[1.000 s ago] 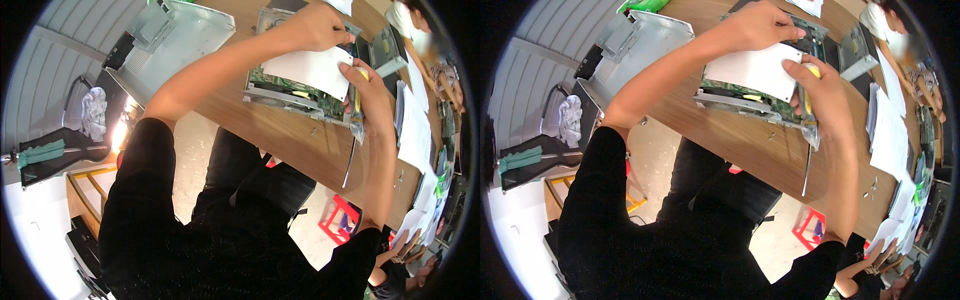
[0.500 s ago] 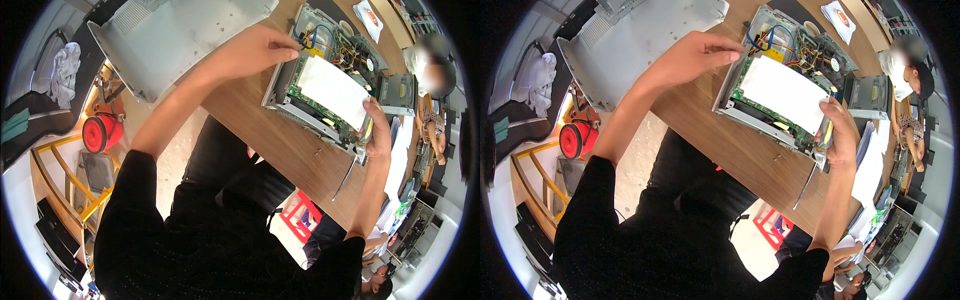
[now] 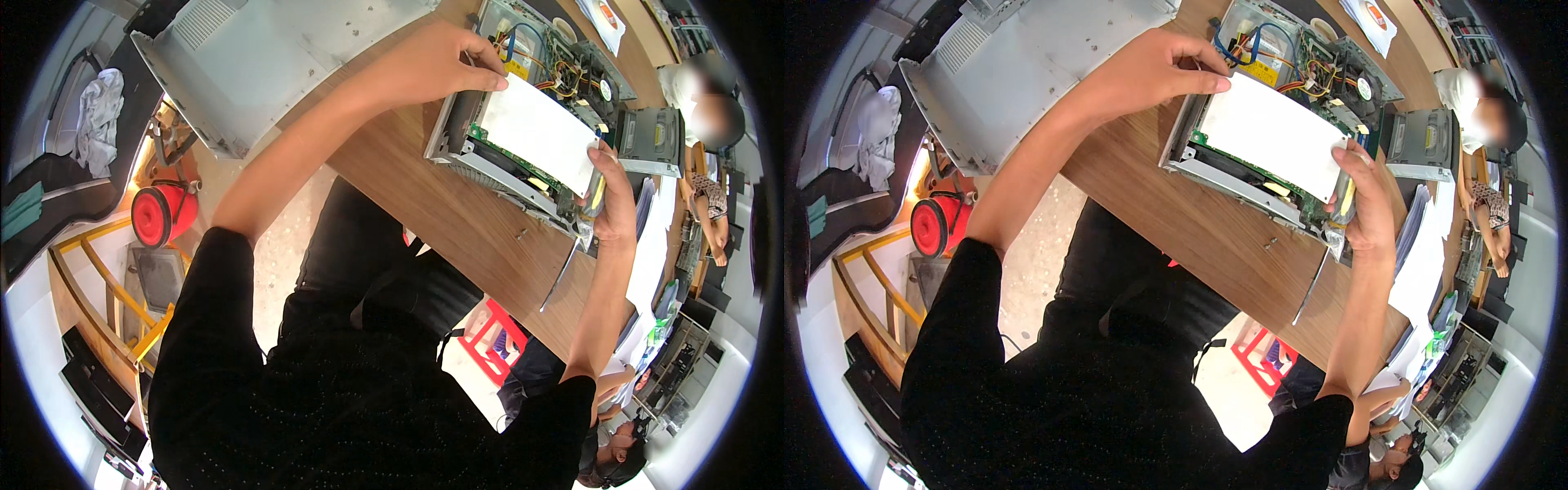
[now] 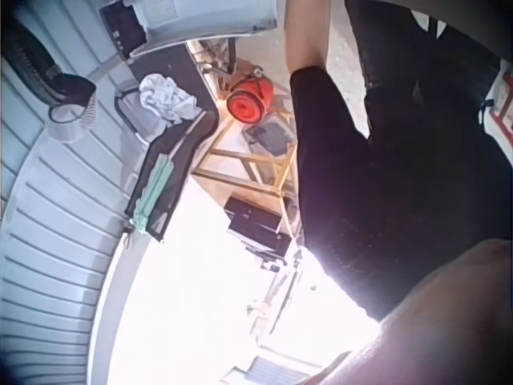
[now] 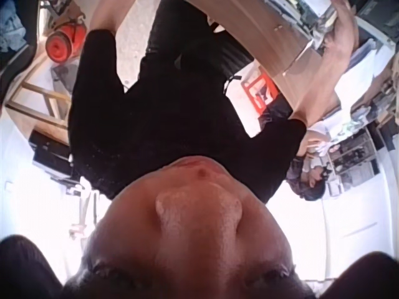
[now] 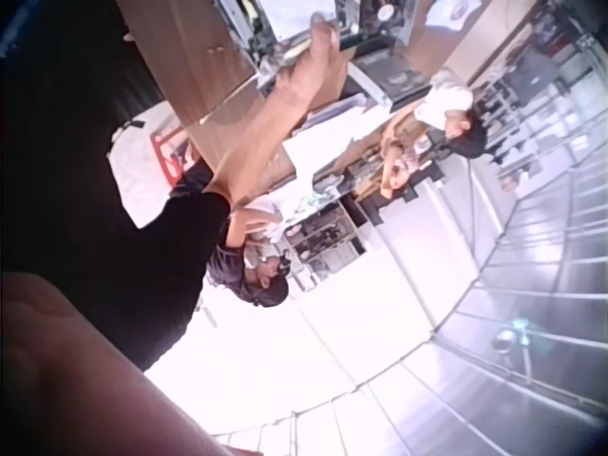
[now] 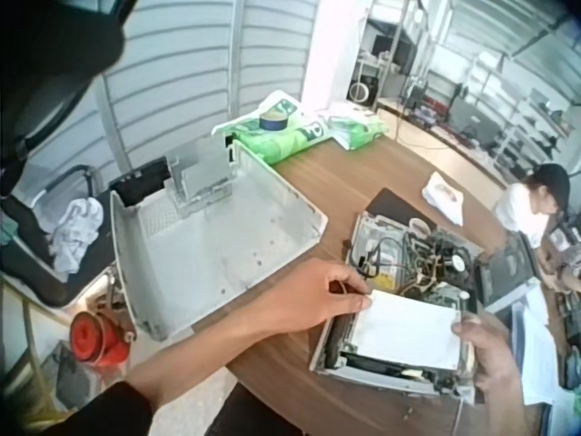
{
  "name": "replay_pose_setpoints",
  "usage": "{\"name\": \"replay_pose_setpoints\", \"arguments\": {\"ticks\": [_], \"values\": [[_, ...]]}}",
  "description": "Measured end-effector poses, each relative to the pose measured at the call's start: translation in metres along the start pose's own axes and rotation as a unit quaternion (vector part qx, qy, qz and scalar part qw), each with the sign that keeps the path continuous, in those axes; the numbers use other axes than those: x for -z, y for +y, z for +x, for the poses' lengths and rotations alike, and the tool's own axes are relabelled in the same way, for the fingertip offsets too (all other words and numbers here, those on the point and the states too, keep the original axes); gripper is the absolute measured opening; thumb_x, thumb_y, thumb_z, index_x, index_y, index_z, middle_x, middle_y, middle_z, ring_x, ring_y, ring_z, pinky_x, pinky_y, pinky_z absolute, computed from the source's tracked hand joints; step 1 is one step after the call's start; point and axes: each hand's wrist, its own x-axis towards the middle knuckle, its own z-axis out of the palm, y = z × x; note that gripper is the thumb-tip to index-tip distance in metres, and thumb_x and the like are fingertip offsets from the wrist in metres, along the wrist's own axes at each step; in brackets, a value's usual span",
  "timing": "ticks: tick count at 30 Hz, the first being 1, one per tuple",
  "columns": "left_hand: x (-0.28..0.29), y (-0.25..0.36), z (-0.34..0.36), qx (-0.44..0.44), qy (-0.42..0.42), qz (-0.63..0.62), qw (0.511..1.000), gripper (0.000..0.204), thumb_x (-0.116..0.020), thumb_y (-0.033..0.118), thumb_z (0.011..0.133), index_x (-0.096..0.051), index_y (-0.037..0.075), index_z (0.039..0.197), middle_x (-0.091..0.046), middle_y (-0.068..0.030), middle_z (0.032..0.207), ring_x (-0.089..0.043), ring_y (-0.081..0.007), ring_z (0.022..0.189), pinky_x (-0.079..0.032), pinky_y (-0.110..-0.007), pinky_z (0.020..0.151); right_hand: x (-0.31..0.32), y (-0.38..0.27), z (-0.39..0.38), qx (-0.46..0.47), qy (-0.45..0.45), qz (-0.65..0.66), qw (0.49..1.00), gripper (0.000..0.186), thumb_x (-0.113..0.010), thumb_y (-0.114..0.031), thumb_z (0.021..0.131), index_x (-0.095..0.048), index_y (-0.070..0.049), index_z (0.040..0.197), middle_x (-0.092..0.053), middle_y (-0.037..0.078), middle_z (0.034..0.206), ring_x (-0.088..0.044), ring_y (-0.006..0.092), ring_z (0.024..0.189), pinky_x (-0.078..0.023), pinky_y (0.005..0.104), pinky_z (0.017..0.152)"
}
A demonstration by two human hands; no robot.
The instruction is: The person uses a screwdriver to remove a screw from a computer motherboard, then lifts the optical drive and its metal mounting bracket out of the computer case by hand.
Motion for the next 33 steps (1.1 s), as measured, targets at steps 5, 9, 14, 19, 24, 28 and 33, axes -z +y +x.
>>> {"name": "replay_pose_setpoints", "arguments": {"ticks": [5,9,14,19,24,28,33], "values": [[0.001,-0.006,-0.002,0.005,0.010,0.022,1.000,0.027,-0.072,0.026,0.084,-0.071,0.003,0.100,-0.068,-0.0054,0.089,-0.061,-0.0130,0.086,-0.047,-0.027,0.078,-0.009,-0.003,-0.002,-0.003,0.007,-0.047,0.999,0.029,-0.068,-0.024,0.084,-0.057,-0.007,0.105,-0.060,-0.002,0.071,-0.055,0.0048,0.046,-0.046,0.0185,0.040],[-0.003,-0.013,-0.003,-0.004,0.025,0.001,1.000,0.026,-0.071,0.025,0.085,-0.070,0.004,0.101,-0.068,-0.0050,0.090,-0.061,-0.0126,0.085,-0.047,-0.026,0.077,-0.010,-0.001,-0.001,0.003,0.001,-0.046,0.999,0.027,-0.068,-0.023,0.085,-0.058,-0.007,0.104,-0.060,-0.001,0.072,-0.056,0.0044,0.047,-0.046,0.0182,0.040],[-0.004,-0.010,-0.003,-0.007,0.033,0.000,0.999,0.026,-0.070,0.025,0.086,-0.070,0.005,0.102,-0.067,-0.0041,0.089,-0.060,-0.0117,0.084,-0.047,-0.026,0.073,-0.009,-0.001,0.001,0.032,0.008,-0.014,0.999,0.027,-0.067,-0.021,0.085,-0.058,-0.005,0.104,-0.061,-0.001,0.074,-0.056,0.0051,0.050,-0.045,0.0191,0.040],[-0.004,-0.012,-0.002,-0.014,0.028,-0.007,0.999,0.025,-0.070,0.025,0.087,-0.070,0.005,0.101,-0.067,-0.0039,0.087,-0.058,-0.0107,0.080,-0.046,-0.025,0.068,-0.018,-0.001,-0.003,0.037,0.045,-0.032,0.998,0.027,-0.068,-0.021,0.085,-0.058,-0.005,0.103,-0.061,-0.001,0.074,-0.056,0.0056,0.051,-0.044,0.0193,0.042],[-0.010,-0.012,-0.005,-0.031,0.045,-0.038,0.998,0.023,-0.069,0.024,0.088,-0.070,0.004,0.099,-0.066,-0.0033,0.085,-0.056,-0.0094,0.076,-0.045,-0.024,0.062,-0.016,0.007,-0.004,0.074,0.058,-0.039,0.995,0.027,-0.069,-0.021,0.085,-0.059,-0.003,0.103,-0.061,0.000,0.074,-0.056,0.0052,0.052,-0.044,0.0192,0.045],[-0.013,-0.014,-0.003,-0.010,0.059,-0.031,0.998,0.023,-0.067,0.021,0.088,-0.067,0.006,0.106,-0.063,-0.0019,0.084,-0.055,-0.0083,0.073,-0.043,-0.023,0.056,-0.020,0.003,-0.004,0.065,0.040,-0.080,0.994,0.027,-0.069,-0.020,0.085,-0.061,-0.001,0.103,-0.061,-0.001,0.073,-0.056,0.0048,0.053,-0.045,0.0200,0.046],[-0.020,-0.009,-0.003,0.002,0.061,-0.005,0.998,0.026,-0.063,0.013,0.087,-0.062,0.007,0.112,-0.060,-0.0018,0.085,-0.055,-0.0091,0.075,-0.046,-0.024,0.061,-0.023,-0.002,-0.006,0.075,0.077,-0.106,0.989,0.028,-0.071,-0.022,0.084,-0.064,-0.003,0.102,-0.060,-0.001,0.073,-0.053,0.0037,0.054,-0.044,0.0201,0.046]]}}
